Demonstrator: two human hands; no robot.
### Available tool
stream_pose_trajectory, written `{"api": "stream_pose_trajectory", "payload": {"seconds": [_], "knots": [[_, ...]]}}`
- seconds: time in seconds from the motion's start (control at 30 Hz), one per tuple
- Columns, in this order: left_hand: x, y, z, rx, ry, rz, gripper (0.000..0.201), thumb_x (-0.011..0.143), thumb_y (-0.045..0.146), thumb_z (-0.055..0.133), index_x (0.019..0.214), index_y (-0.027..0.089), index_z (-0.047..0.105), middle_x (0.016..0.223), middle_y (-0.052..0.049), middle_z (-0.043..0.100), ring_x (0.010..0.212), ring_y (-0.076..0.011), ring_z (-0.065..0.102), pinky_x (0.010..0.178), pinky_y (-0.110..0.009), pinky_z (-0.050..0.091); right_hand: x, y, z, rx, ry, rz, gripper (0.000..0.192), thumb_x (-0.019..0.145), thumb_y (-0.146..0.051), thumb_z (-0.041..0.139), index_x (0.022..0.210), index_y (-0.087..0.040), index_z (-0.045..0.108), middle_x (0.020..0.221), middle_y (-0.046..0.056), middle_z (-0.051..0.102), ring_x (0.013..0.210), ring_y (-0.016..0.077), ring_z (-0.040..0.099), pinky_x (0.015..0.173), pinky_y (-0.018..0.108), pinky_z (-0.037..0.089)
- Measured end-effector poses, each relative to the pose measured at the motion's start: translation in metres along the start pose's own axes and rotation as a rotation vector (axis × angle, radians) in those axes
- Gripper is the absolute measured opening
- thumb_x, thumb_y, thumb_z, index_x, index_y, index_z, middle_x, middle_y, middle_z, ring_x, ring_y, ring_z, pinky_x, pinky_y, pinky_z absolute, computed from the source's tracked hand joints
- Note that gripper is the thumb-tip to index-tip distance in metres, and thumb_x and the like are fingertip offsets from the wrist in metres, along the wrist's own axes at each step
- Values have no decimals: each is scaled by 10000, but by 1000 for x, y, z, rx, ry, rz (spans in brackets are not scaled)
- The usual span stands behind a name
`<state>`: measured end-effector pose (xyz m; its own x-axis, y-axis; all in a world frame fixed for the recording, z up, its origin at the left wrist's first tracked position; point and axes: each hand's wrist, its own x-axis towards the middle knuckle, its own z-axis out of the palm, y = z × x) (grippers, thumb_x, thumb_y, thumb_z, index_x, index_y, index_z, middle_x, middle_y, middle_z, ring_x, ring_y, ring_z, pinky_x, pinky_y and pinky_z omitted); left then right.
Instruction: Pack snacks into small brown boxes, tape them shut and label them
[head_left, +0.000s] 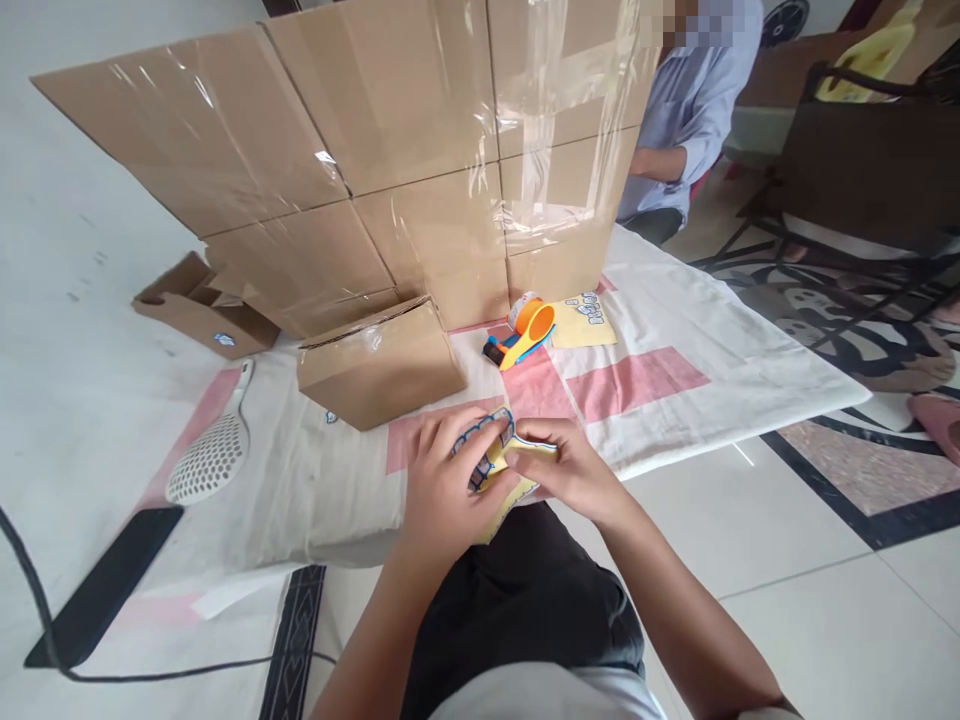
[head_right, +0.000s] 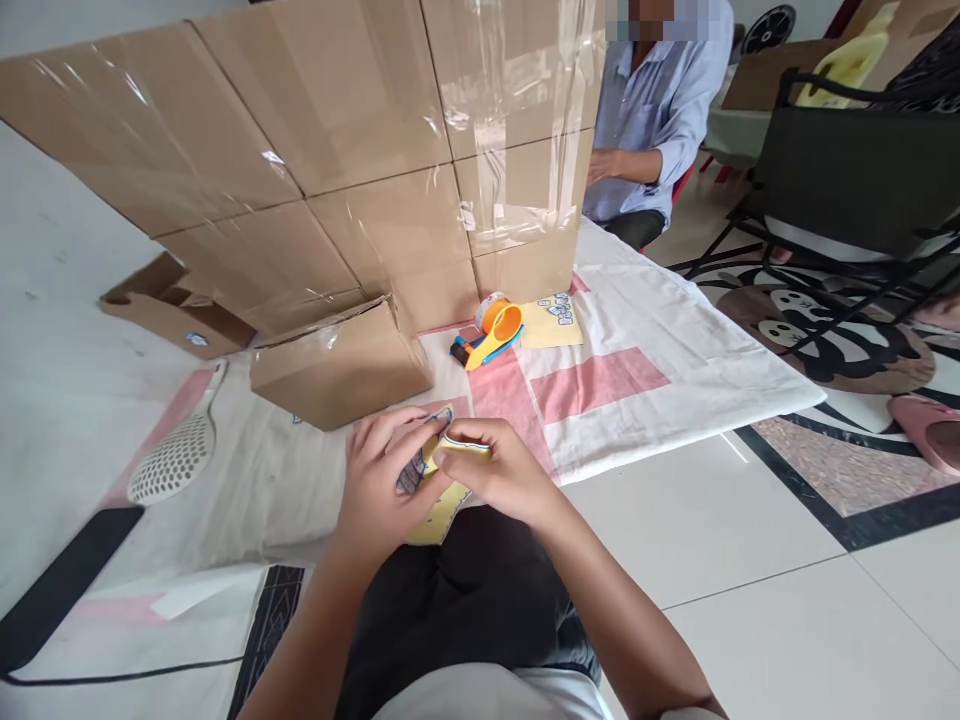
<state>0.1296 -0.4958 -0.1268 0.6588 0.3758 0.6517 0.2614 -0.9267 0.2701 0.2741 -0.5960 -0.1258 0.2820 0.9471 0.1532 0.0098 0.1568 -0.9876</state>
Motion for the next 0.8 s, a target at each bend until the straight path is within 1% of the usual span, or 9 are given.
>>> {"api": "stream_pose_trajectory", "payload": {"seconds": [0.17,0.27,0.43,0.5,0.57,0.63,0.67,0.73,0.8], "knots": [[-3,-5,-5,-151,-68,-73,274,943,232,605,1192,274,713,1120,-47,725,1066,-231,653,953,-411,443,6,14,7,7,-42,-109,285,1006,-423,573,875,-193,679,793,2,618,751,148,563,708,271,451],[-2,-9,-10,-208,-82,-60,232,953,227,605,1133,269,744,1067,-40,736,1023,-220,658,928,-413,452,7,18,4,-75,-62,-151,293,1016,-377,556,822,-191,673,813,15,624,769,158,571,729,288,446],[2,-17,-12,-318,-69,-76,206,969,216,599,1039,262,787,914,-36,709,899,-192,644,825,-381,479,7,19,2,-175,-87,-195,345,1004,-394,564,723,-203,625,756,20,577,719,165,535,687,298,445],[1,-20,-9,-420,-47,-140,211,976,209,589,1018,252,791,868,-30,679,854,-173,639,772,-343,498,5,19,1,-177,-90,-197,366,1003,-383,560,689,-198,592,758,19,570,713,161,532,680,297,444],[-1,-22,-5,-480,24,-236,213,987,205,578,1000,245,787,852,-20,665,828,-155,643,733,-306,505,3,19,-1,-165,-83,-177,361,1011,-368,543,696,-194,580,787,23,584,717,157,543,672,295,440],[-2,-22,1,-480,98,-271,185,981,213,596,1008,239,777,862,-16,674,817,-148,644,726,-294,508,0,18,-4,-153,-68,-147,335,1021,-347,519,730,-193,583,836,30,608,752,160,573,684,295,447],[-3,-21,4,-466,106,-250,154,960,232,636,1031,238,773,872,-17,683,818,-152,644,733,-298,514,-2,17,-6,-154,-59,-138,323,1024,-335,512,742,-194,584,854,33,615,769,163,584,693,296,451],[-2,-18,9,-444,62,-156,155,906,266,716,1049,242,773,877,-20,705,813,-163,646,746,-316,525,-4,17,-10,-179,-59,-143,305,1024,-314,509,752,-199,585,836,26,600,765,162,576,697,297,451],[-1,-15,11,-456,20,-99,114,892,258,733,995,246,782,848,-18,720,793,-166,649,745,-328,527,-6,16,-13,-223,-78,-162,283,1018,-301,517,766,-206,605,822,21,591,768,165,572,716,302,460]]}}
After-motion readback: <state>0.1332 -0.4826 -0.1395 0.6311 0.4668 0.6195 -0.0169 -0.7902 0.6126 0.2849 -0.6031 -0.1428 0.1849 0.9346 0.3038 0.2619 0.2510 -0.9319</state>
